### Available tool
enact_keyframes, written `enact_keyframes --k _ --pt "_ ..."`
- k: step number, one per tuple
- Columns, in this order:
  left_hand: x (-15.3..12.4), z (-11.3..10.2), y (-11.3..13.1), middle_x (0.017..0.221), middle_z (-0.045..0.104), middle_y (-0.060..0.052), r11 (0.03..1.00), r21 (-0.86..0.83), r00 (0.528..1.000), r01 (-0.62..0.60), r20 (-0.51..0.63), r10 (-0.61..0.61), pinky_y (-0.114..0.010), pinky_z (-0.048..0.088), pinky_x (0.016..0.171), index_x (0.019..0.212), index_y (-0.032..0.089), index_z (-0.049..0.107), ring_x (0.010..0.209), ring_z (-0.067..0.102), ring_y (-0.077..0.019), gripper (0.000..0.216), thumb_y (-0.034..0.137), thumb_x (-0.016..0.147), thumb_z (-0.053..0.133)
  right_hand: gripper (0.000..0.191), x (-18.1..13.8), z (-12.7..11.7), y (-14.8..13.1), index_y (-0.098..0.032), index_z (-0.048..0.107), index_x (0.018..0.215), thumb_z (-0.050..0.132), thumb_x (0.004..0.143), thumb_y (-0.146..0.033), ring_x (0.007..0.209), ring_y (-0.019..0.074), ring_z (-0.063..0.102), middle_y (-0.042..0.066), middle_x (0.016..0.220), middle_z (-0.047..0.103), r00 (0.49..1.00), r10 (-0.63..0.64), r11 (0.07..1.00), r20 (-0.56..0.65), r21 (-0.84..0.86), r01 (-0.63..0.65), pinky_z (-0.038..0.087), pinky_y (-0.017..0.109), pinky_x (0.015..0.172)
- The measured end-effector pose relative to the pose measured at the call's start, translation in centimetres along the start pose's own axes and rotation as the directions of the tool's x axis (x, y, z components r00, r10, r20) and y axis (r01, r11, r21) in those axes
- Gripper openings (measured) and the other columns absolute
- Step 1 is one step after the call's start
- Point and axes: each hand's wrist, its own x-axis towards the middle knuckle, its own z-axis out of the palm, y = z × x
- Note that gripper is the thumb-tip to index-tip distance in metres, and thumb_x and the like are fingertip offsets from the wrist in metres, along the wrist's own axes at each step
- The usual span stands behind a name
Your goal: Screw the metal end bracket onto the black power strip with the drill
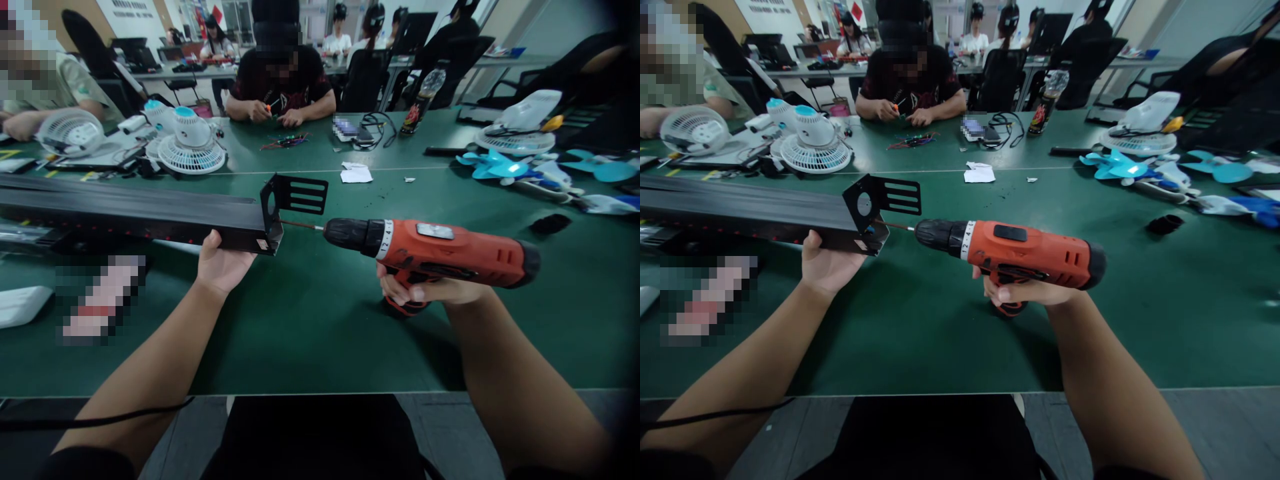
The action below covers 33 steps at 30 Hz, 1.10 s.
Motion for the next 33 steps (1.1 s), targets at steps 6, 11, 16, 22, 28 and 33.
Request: enact_keyframes --k 6,11,16,22,28,33 --pt "-0.07 0.06 -0.10 0.144 0.084 -0.007 1.000 -0.026 1.000 -0.004 -0.016 0.004 -0.046 0.068 0.110 0.137 0.033 0.080 0.154 0.067 -0.0389 0.059 0.051 0.084 0.099 0.045 0.06 0.13 0.04 -0.020 0.074 0.138 0.088 0.102 -0.042 0.063 0.0152 0.070 -0.001 0.077 0.072 1.000 0.000 1.000 -0.012 0.022 0.001 0.064 0.030 0.066" --pt "-0.07 0.04 -0.10 0.141 0.085 -0.006 0.999 -0.040 1.000 -0.001 -0.026 0.000 -0.045 0.067 0.112 0.140 0.034 0.078 0.153 0.067 -0.0381 0.063 0.050 0.083 0.100 0.044 0.15 0.13 0.05 -0.021 0.074 0.139 0.088 0.102 -0.042 0.063 0.0145 0.069 -0.002 0.078 0.072 1.000 0.000 1.000 -0.008 0.024 0.001 0.066 0.030 0.068" --pt "-0.10 0.15 -0.05 0.142 0.084 -0.005 0.999 -0.041 1.000 0.002 -0.011 -0.002 -0.046 0.067 0.112 0.142 0.035 0.077 0.152 0.068 -0.0391 0.062 0.049 0.086 0.098 0.045 0.20 0.23 -0.16 -0.019 0.074 0.138 0.088 0.102 -0.042 0.063 0.0149 0.070 -0.001 0.077 0.072 1.000 -0.008 1.000 -0.022 0.020 0.008 0.066 0.030 0.066" --pt "-0.02 0.09 -0.06 0.140 0.085 -0.007 1.000 -0.006 1.000 -0.003 -0.027 0.003 -0.044 0.068 0.108 0.134 0.032 0.080 0.152 0.067 -0.0385 0.061 0.053 0.080 0.101 0.044 0.06 0.15 -0.24 -0.018 0.074 0.139 0.086 0.103 -0.041 0.064 0.0155 0.070 -0.001 0.077 0.071 1.000 0.001 1.000 -0.016 0.008 -0.001 0.067 0.031 0.068" --pt "-0.11 0.35 0.01 0.141 0.084 -0.007 1.000 0.015 0.999 0.002 -0.046 -0.001 -0.046 0.068 0.108 0.132 0.032 0.080 0.154 0.066 -0.0401 0.059 0.054 0.081 0.100 0.046 -0.09 -0.08 0.04 -0.020 0.073 0.139 0.087 0.102 -0.044 0.062 0.0157 0.069 -0.001 0.078 0.073 1.000 0.015 1.000 0.006 0.015 -0.016 0.067 0.034 0.070" --pt "-0.11 0.17 -0.03 0.140 0.085 -0.006 1.000 -0.019 0.999 0.005 -0.045 -0.006 -0.043 0.066 0.115 0.137 0.034 0.078 0.159 0.062 -0.0364 0.059 0.051 0.084 0.099 0.043 -0.05 0.06 -0.09 -0.021 0.075 0.138 0.087 0.103 -0.043 0.063 0.0166 0.069 0.000 0.078 0.073 1.000 0.028 1.000 -0.008 0.003 -0.028 0.067 0.034 0.070"
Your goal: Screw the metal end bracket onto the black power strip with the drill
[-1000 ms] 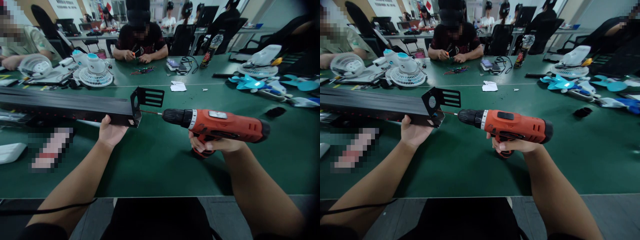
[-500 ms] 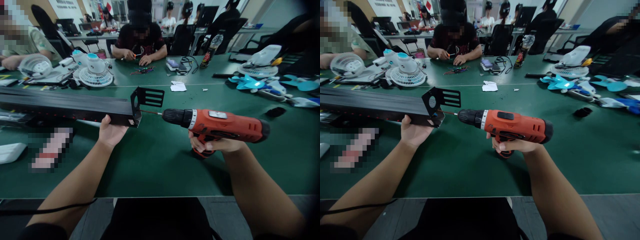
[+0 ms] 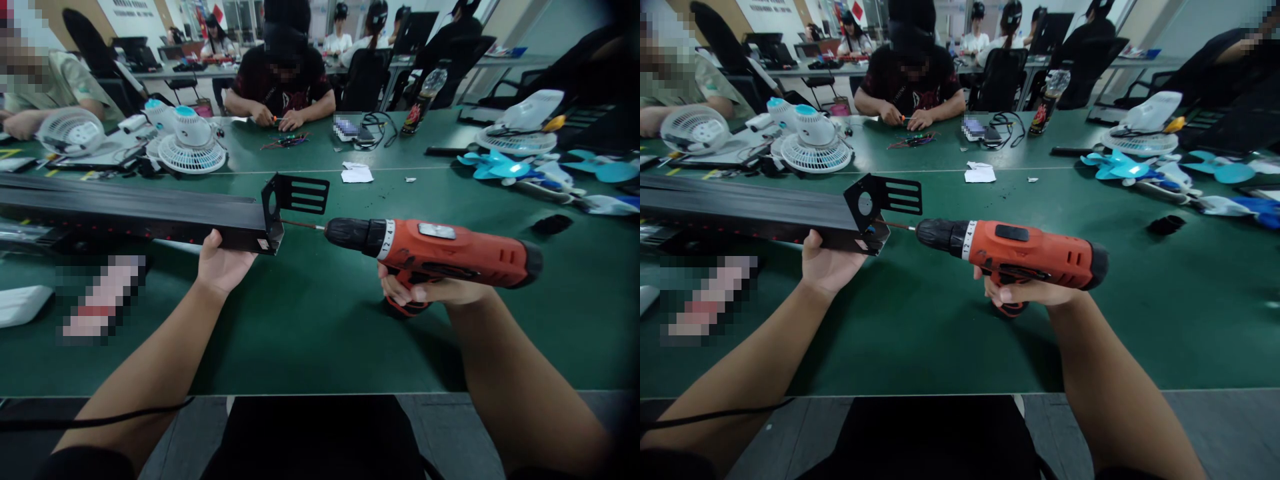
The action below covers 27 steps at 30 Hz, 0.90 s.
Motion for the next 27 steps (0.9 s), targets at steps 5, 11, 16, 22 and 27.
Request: enact_keyframes --k 5,11,16,22,27 --pt "0.12 -0.26 -0.13 0.141 0.085 -0.007 1.000 0.021 1.000 -0.007 -0.009 0.007 -0.044 0.068 0.111 0.133 0.032 0.080 0.159 0.062 -0.0383 0.059 0.054 0.082 0.099 0.045 0.10 0.05 -0.03 -0.021 0.075 0.138 0.087 0.102 -0.044 0.064 0.0169 0.071 -0.001 0.076 0.072 1.000 -0.023 1.000 -0.013 -0.003 0.023 0.067 0.033 0.070" --pt "0.05 -0.12 -0.05 0.140 0.085 -0.006 1.000 0.026 1.000 -0.004 0.003 0.004 -0.043 0.069 0.106 0.129 0.032 0.081 0.155 0.065 -0.0388 0.056 0.055 0.081 0.100 0.044 0.28 0.15 -0.10 -0.019 0.074 0.138 0.086 0.104 -0.043 0.066 0.0165 0.072 -0.001 0.077 0.072 0.999 -0.038 0.999 -0.006 -0.004 0.038 0.067 0.032 0.071" --pt "-0.03 0.08 0.05 0.142 0.084 -0.007 0.999 0.047 1.000 0.000 -0.017 0.001 -0.047 0.068 0.109 0.131 0.031 0.081 0.156 0.064 -0.0404 0.057 0.055 0.082 0.099 0.043 0.30 0.23 -0.12 -0.019 0.075 0.137 0.086 0.103 -0.044 0.065 0.0162 0.070 -0.001 0.076 0.071 0.999 -0.038 0.999 -0.013 -0.003 0.038 0.067 0.032 0.070" --pt "0.05 -0.05 -0.09 0.142 0.084 -0.007 0.999 0.030 1.000 -0.010 -0.004 0.010 -0.045 0.070 0.106 0.134 0.032 0.080 0.155 0.065 -0.0396 0.058 0.054 0.083 0.098 0.045 0.13 0.09 0.04 -0.019 0.075 0.137 0.088 0.102 -0.045 0.062 0.0154 0.068 -0.002 0.076 0.070 1.000 -0.020 1.000 -0.014 0.001 0.020 0.066 0.032 0.068" --pt "0.05 -0.17 -0.09 0.145 0.083 -0.006 0.999 0.034 1.000 -0.013 0.003 0.013 -0.043 0.070 0.104 0.135 0.033 0.080 0.156 0.064 -0.0394 0.057 0.053 0.084 0.098 0.044 0.23 0.07 0.02 -0.019 0.075 0.136 0.086 0.103 -0.044 0.063 0.0152 0.069 -0.002 0.076 0.071 0.999 -0.039 0.999 -0.007 -0.009 0.039 0.067 0.032 0.070"
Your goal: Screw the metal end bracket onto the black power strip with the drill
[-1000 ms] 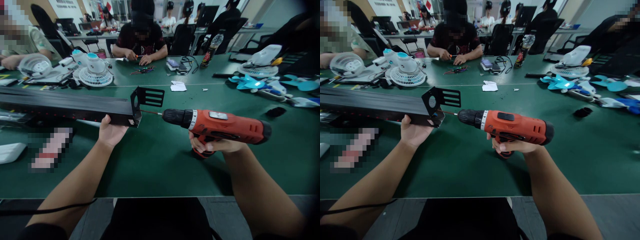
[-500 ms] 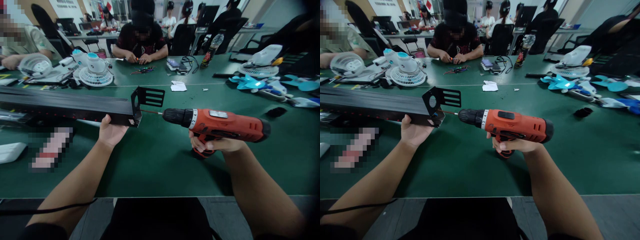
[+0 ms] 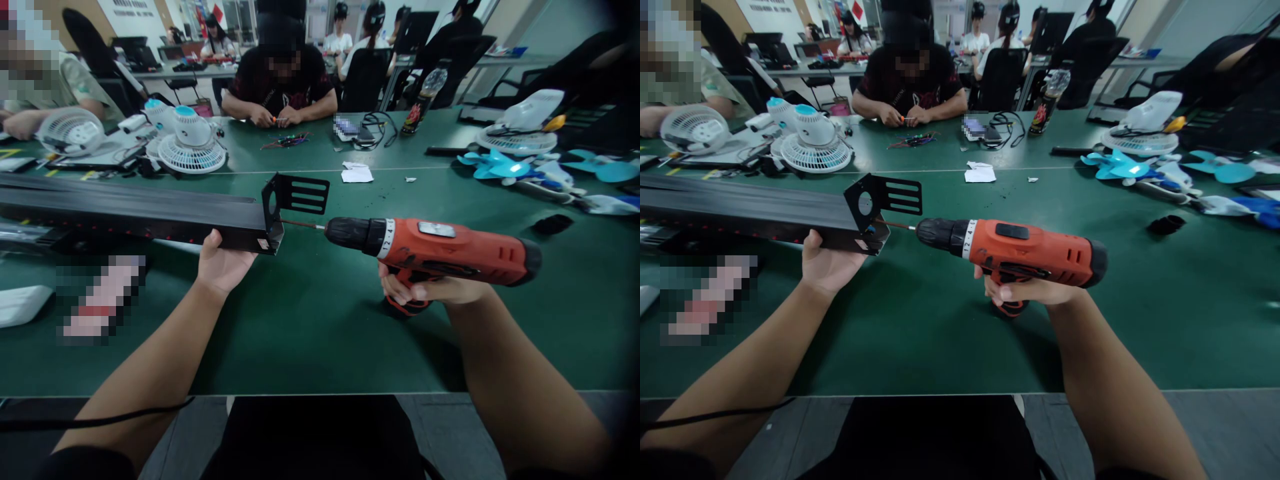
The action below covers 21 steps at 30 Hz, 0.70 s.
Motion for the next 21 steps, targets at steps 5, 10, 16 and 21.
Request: enact_keyframes --k 5,10,16,21 --pt "-0.05 0.07 -0.06 0.143 0.084 -0.008 1.000 0.004 1.000 0.002 -0.028 -0.002 -0.046 0.068 0.111 0.134 0.031 0.080 0.159 0.061 -0.0407 0.057 0.055 0.084 0.097 0.045 0.05 0.02 -0.11 -0.020 0.074 0.139 0.085 0.104 -0.044 0.064 0.0149 0.069 -0.002 0.077 0.071 1.000 -0.002 1.000 0.007 0.008 0.002 0.066 0.031 0.070" --pt "-0.02 0.33 0.00 0.139 0.085 -0.006 0.999 -0.032 1.000 0.012 -0.003 -0.012 -0.044 0.067 0.113 0.137 0.033 0.078 0.159 0.061 -0.0387 0.063 0.052 0.082 0.100 0.043 -0.02 -0.04 -0.01 -0.019 0.074 0.139 0.086 0.104 -0.042 0.065 0.0151 0.071 -0.002 0.077 0.071 1.000 0.005 1.000 0.012 0.015 -0.005 0.067 0.031 0.071" --pt "-0.07 0.57 0.17 0.139 0.085 -0.009 1.000 -0.010 1.000 0.013 -0.015 -0.013 -0.045 0.068 0.108 0.131 0.028 0.079 0.151 0.068 -0.0406 0.063 0.054 0.078 0.102 0.045 -0.10 -0.05 0.03 -0.018 0.074 0.137 0.087 0.103 -0.045 0.063 0.0152 0.070 -0.002 0.076 0.070 1.000 0.005 1.000 0.002 -0.007 -0.005 0.068 0.032 0.071" --pt "0.00 0.32 0.12 0.135 0.086 -0.009 1.000 -0.023 1.000 0.005 0.009 -0.005 -0.040 0.070 0.101 0.129 0.027 0.081 0.148 0.070 -0.0390 0.061 0.053 0.078 0.102 0.043 -0.05 -0.07 -0.11 -0.018 0.074 0.136 0.086 0.104 -0.045 0.066 0.0159 0.072 -0.001 0.076 0.071 1.000 -0.003 1.000 0.001 -0.023 0.003 0.068 0.032 0.072"
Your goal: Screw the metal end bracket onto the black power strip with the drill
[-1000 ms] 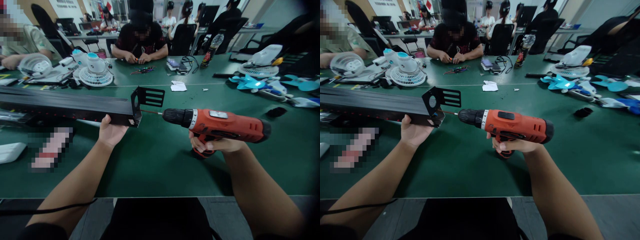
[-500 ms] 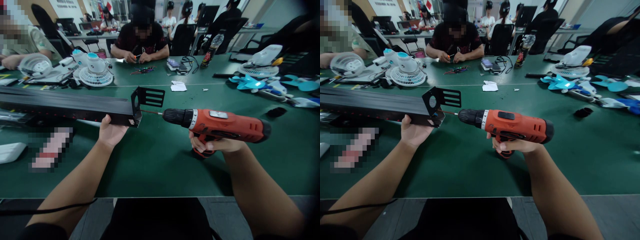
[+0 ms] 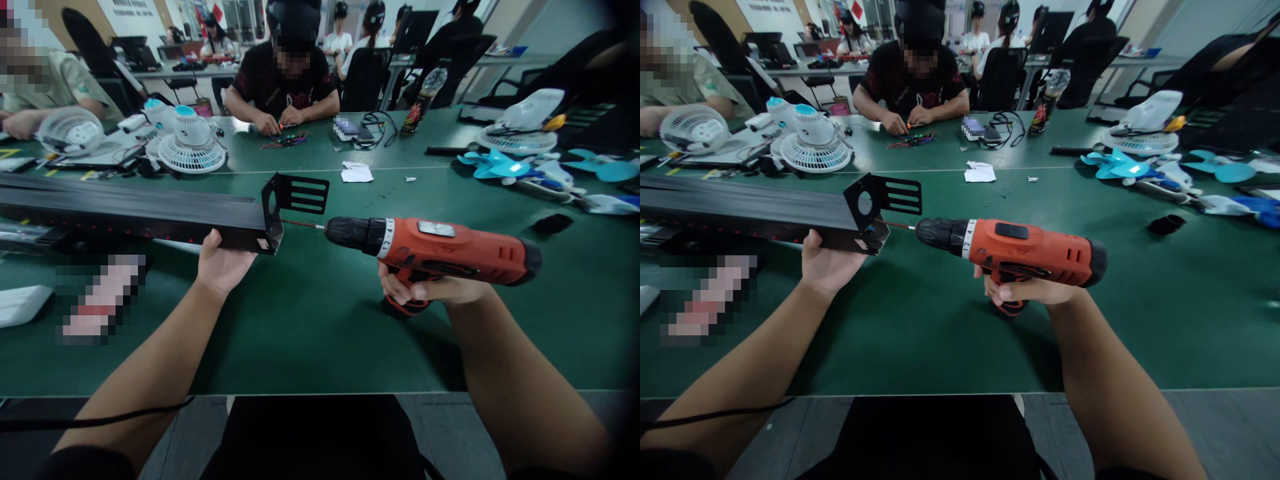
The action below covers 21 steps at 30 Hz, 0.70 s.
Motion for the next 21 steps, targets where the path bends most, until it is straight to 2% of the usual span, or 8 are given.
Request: enact_keyframes --k 6,14,21 --pt "0.15 -0.13 0.00 0.139 0.085 -0.006 1.000 -0.009 1.000 -0.005 0.029 0.005 -0.041 0.071 0.100 0.129 0.031 0.082 0.147 0.072 -0.0379 0.055 0.051 0.081 0.101 0.044 0.09 -0.04 -0.08 -0.019 0.073 0.138 0.085 0.105 -0.044 0.066 0.0162 0.072 -0.001 0.078 0.072 1.000 0.003 1.000 0.014 0.009 -0.003 0.068 0.033 0.071" --pt "0.09 -0.19 -0.03 0.137 0.086 -0.007 1.000 -0.018 1.000 0.006 0.025 -0.006 -0.041 0.070 0.102 0.132 0.029 0.081 0.148 0.071 -0.0384 0.059 0.051 0.081 0.101 0.043 0.20 0.10 -0.07 -0.019 0.074 0.139 0.085 0.105 -0.043 0.066 0.0155 0.072 -0.001 0.078 0.071 1.000 -0.006 1.000 0.013 0.024 0.006 0.067 0.031 0.070" --pt "0.07 -0.23 -0.02 0.137 0.086 -0.006 0.999 -0.041 1.000 0.010 0.019 -0.009 -0.042 0.069 0.106 0.138 0.032 0.078 0.149 0.070 -0.0376 0.061 0.047 0.083 0.100 0.044 0.09 0.08 -0.11 -0.019 0.073 0.139 0.085 0.105 -0.043 0.066 0.0157 0.072 -0.001 0.077 0.071 1.000 0.000 1.000 0.008 0.012 0.000 0.067 0.031 0.070"
